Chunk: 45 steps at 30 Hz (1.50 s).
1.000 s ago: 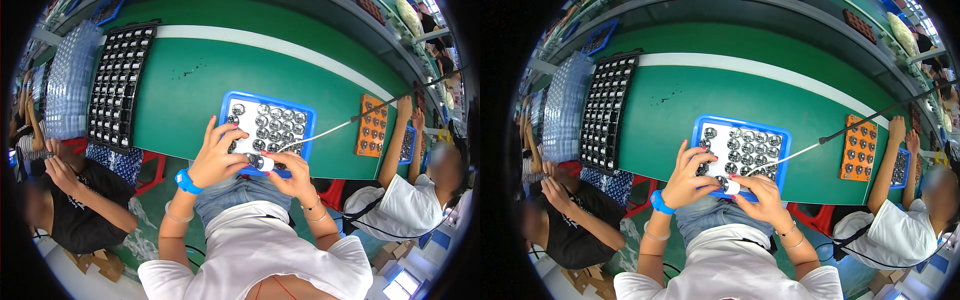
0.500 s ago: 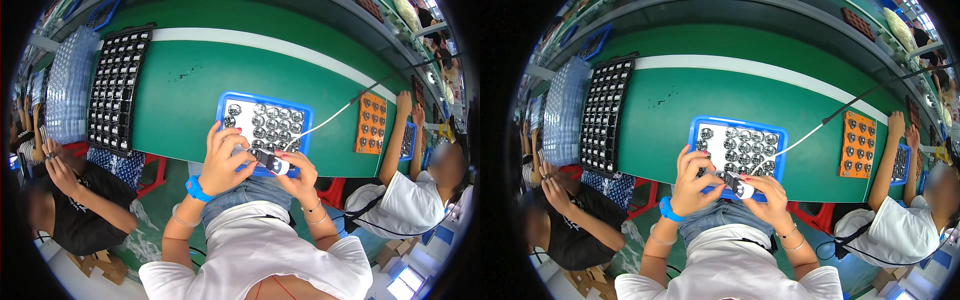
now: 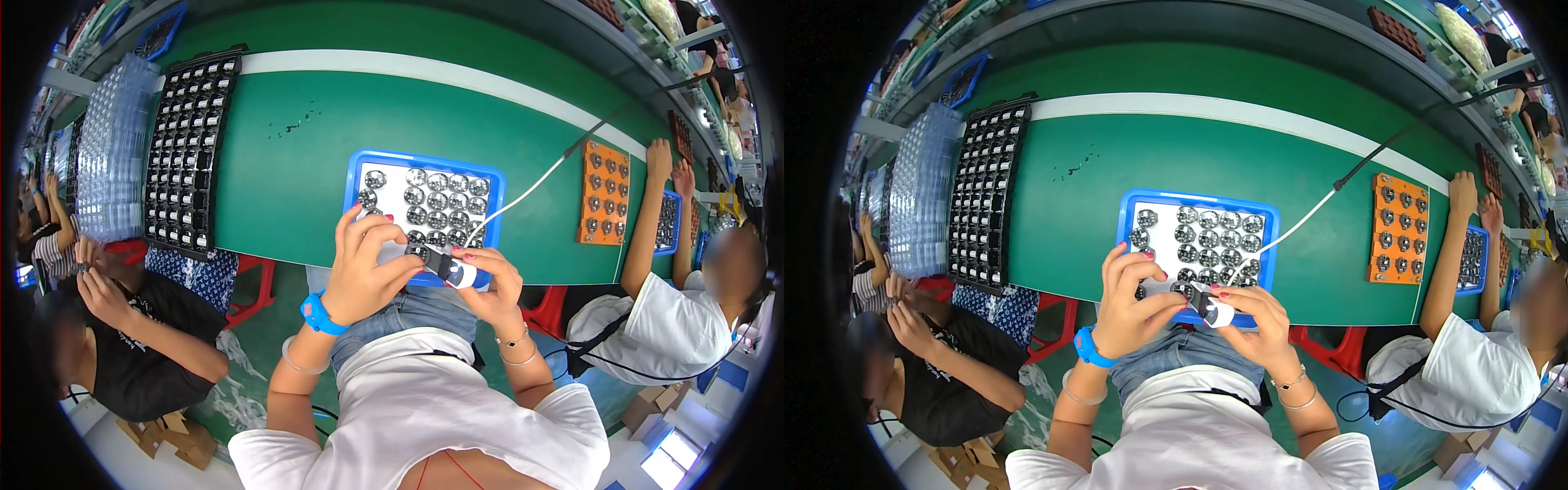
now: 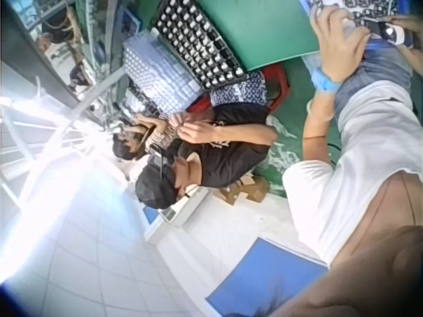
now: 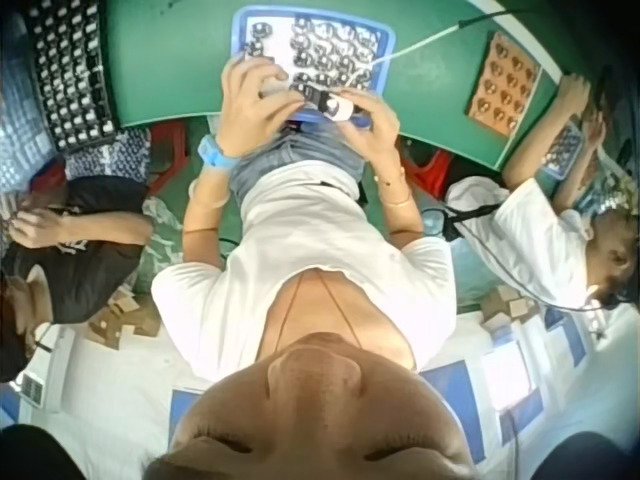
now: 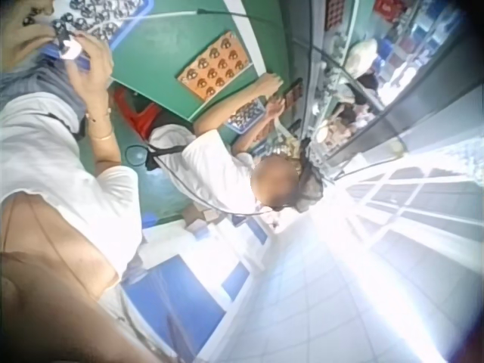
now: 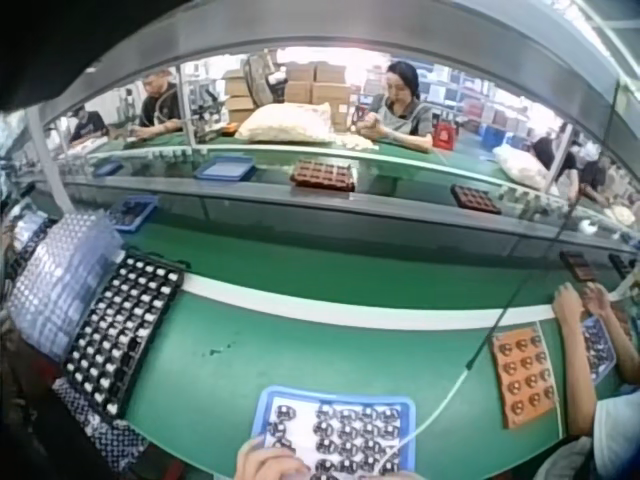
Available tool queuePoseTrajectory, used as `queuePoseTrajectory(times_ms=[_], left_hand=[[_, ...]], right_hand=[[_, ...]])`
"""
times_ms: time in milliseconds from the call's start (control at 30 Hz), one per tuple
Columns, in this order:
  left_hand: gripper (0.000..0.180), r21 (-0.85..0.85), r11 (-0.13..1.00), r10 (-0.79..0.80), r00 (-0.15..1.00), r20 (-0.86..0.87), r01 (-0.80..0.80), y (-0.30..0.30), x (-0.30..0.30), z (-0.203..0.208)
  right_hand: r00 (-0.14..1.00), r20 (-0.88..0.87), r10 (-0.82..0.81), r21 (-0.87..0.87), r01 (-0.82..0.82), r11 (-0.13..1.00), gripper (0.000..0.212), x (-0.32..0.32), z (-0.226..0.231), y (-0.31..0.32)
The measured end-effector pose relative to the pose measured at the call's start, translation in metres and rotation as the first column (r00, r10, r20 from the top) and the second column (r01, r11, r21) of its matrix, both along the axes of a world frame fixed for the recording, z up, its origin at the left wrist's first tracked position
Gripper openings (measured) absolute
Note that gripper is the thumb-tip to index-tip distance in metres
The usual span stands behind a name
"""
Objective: Inspecting small electronic components with a handheld testing tool and moving them from a tray to a board.
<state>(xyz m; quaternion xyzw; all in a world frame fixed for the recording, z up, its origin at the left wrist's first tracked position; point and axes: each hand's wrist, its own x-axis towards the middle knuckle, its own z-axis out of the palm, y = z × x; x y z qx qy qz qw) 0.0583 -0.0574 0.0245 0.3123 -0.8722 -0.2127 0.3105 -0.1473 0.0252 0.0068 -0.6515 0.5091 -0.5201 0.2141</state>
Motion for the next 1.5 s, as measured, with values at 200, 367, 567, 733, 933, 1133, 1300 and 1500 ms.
queuePoseTrajectory(times_ms=[200,367,567,733,933,1133,1300,1500], left_hand=[[0.026,0.027,0.999,-0.019,0.999,0.051,0.017,-0.001,0.001,0.002],[0.031,0.046,0.999,-0.03,0.998,0.058,0.027,-0.002,0.002,0.002],[0.075,0.212,0.956,0.22,0.974,-0.051,-0.205,-0.009,0.021,-0.021],[0.065,0.326,0.928,0.226,0.969,-0.103,-0.182,-0.004,0.013,-0.045],[0.056,0.329,0.91,0.331,0.919,-0.215,-0.251,-0.002,-0.028,-0.049],[0.051,0.167,0.955,0.278,0.937,-0.209,-0.246,-0.009,-0.047,-0.041],[0.033,0.0,0.999,-0.035,0.998,0.043,0.035,-0.001,-0.049,-0.014],[0.023,0.098,0.993,-0.053,0.995,-0.085,0.061,-0.001,-0.054,-0.008]], right_hand=[[0.999,-0.02,0.031,-0.02,-0.031,0.999,0.042,-0.001,-0.001,0.0],[0.999,-0.017,0.033,-0.02,-0.034,0.999,0.042,-0.001,0.0,-0.001],[0.921,0.366,-0.132,0.137,0.086,0.987,0.046,-0.012,-0.023,0.018],[0.906,0.371,-0.203,0.201,0.134,0.97,0.045,-0.021,-0.026,0.022],[0.904,0.37,-0.216,0.17,0.163,0.972,0.044,-0.028,-0.025,0.026],[0.938,0.31,-0.156,0.107,0.128,0.986,0.043,-0.037,-0.021,0.022],[0.953,0.3,-0.043,0.106,0.011,0.994,0.043,-0.045,-0.019,0.021],[0.918,0.325,-0.226,0.078,0.212,0.974,0.043,-0.034,-0.024,0.02]])
